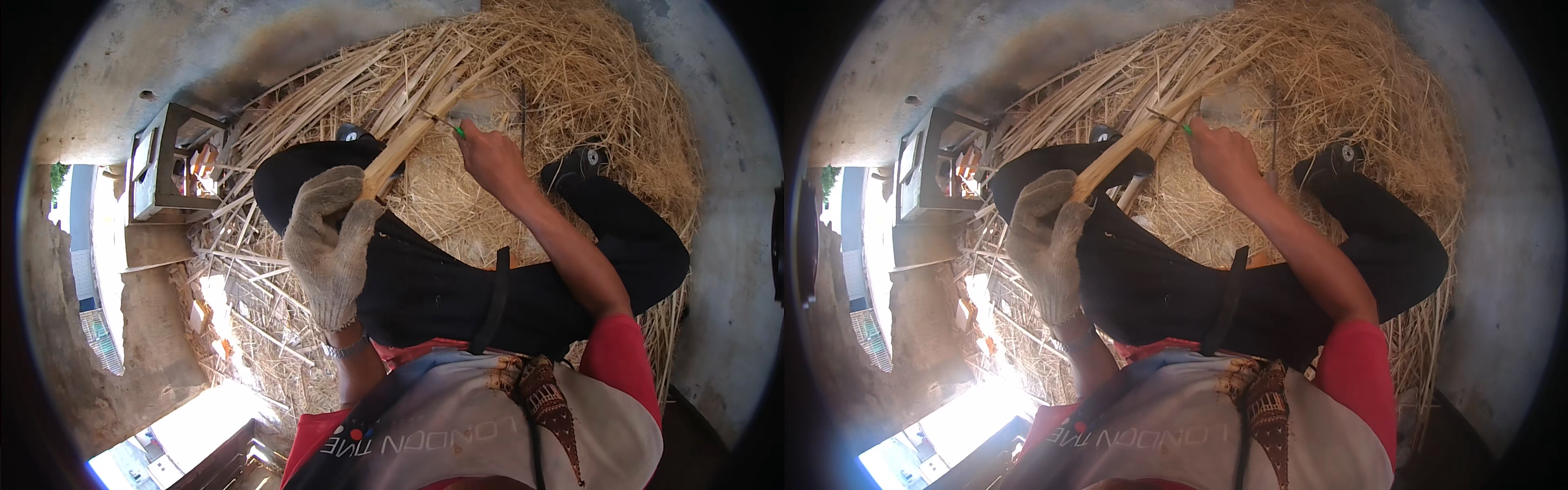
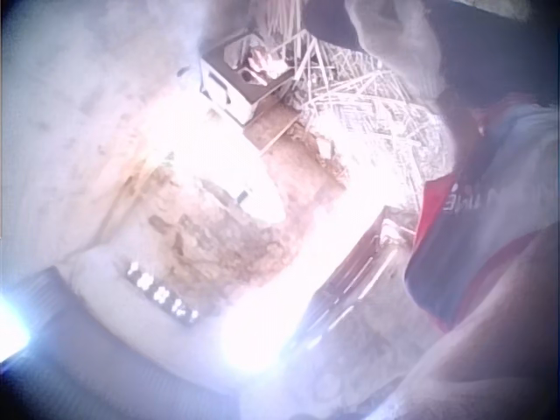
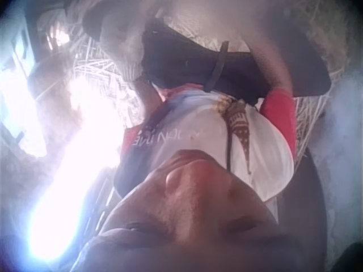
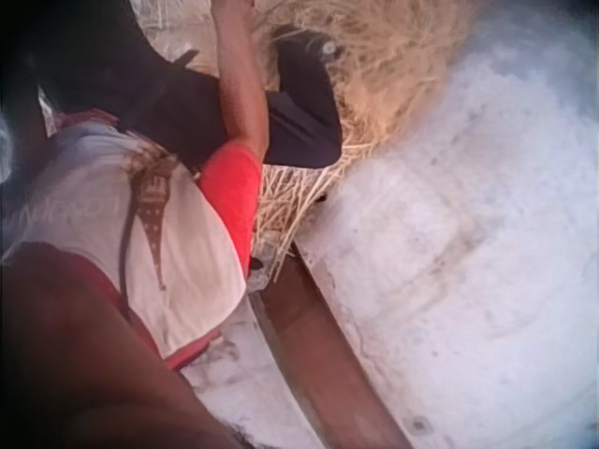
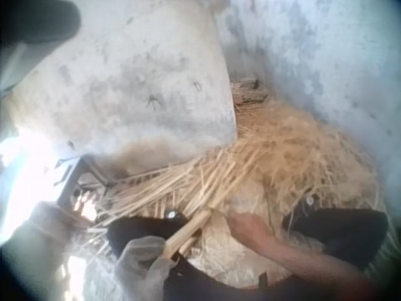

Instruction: The person sits cross-legged on a straw-covered floor and uses a green-handled knife to scrape and shape a long bamboo stick. They hold the stick with a gloved left hand and repeatedly scrape its surface, then switch to a curved metal tool to continue shaping the bamboo.

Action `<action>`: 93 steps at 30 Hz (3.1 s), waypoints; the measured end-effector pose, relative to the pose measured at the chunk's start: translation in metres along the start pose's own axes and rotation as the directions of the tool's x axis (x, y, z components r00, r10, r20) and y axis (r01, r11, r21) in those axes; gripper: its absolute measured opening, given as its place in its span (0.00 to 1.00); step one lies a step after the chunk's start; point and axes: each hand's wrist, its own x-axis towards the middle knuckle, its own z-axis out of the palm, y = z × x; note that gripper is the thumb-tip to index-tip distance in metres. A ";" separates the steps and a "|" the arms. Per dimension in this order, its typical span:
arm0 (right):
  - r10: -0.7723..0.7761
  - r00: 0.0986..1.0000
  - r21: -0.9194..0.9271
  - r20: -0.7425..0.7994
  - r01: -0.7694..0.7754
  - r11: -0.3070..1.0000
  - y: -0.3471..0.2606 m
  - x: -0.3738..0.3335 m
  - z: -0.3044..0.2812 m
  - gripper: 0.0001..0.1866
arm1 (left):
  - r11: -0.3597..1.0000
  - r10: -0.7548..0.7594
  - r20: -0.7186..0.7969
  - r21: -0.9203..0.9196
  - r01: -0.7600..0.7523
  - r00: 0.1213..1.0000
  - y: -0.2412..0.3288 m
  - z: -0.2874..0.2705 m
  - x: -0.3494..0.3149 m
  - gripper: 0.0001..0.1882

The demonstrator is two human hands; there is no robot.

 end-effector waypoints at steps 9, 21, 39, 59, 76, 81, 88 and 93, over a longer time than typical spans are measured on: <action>-0.010 0.994 -0.017 -0.107 0.008 1.000 0.044 0.015 0.024 0.11 | 0.987 0.127 0.064 0.090 -0.133 0.990 0.003 0.007 -0.006 0.16; -0.137 0.987 0.188 -0.083 0.150 0.971 -0.011 0.004 -0.020 0.11 | 0.996 0.092 0.048 0.004 -0.092 0.995 0.002 0.010 -0.007 0.20; -0.230 0.971 0.448 0.065 0.177 0.876 -0.087 -0.043 -0.084 0.11 | 0.996 0.074 -0.061 -0.048 -0.077 0.995 0.005 0.024 -0.004 0.19; -0.045 0.999 0.192 0.000 0.045 0.980 -0.023 -0.008 -0.020 0.08 | 0.994 0.103 -0.135 0.042 -0.098 0.986 -0.008 0.015 0.002 0.19; -0.060 0.993 0.199 0.105 0.038 0.979 -0.042 -0.015 -0.041 0.05 | 0.999 0.041 -0.113 0.012 -0.040 0.993 -0.007 0.016 -0.006 0.18; 0.050 0.991 0.274 0.126 -0.083 0.958 -0.037 -0.007 -0.033 0.10 | 0.997 0.075 -0.101 -0.011 -0.077 0.992 -0.003 0.021 -0.006 0.20; 0.100 0.991 0.129 0.086 -0.111 0.985 0.002 0.008 -0.002 0.11 | 0.999 0.046 -0.126 0.035 -0.042 0.991 -0.003 0.017 -0.003 0.18; 0.036 0.999 0.202 -0.015 -0.032 0.979 0.004 0.002 0.012 0.09 | 0.994 0.097 -0.129 -0.032 -0.102 0.987 -0.009 0.022 -0.005 0.19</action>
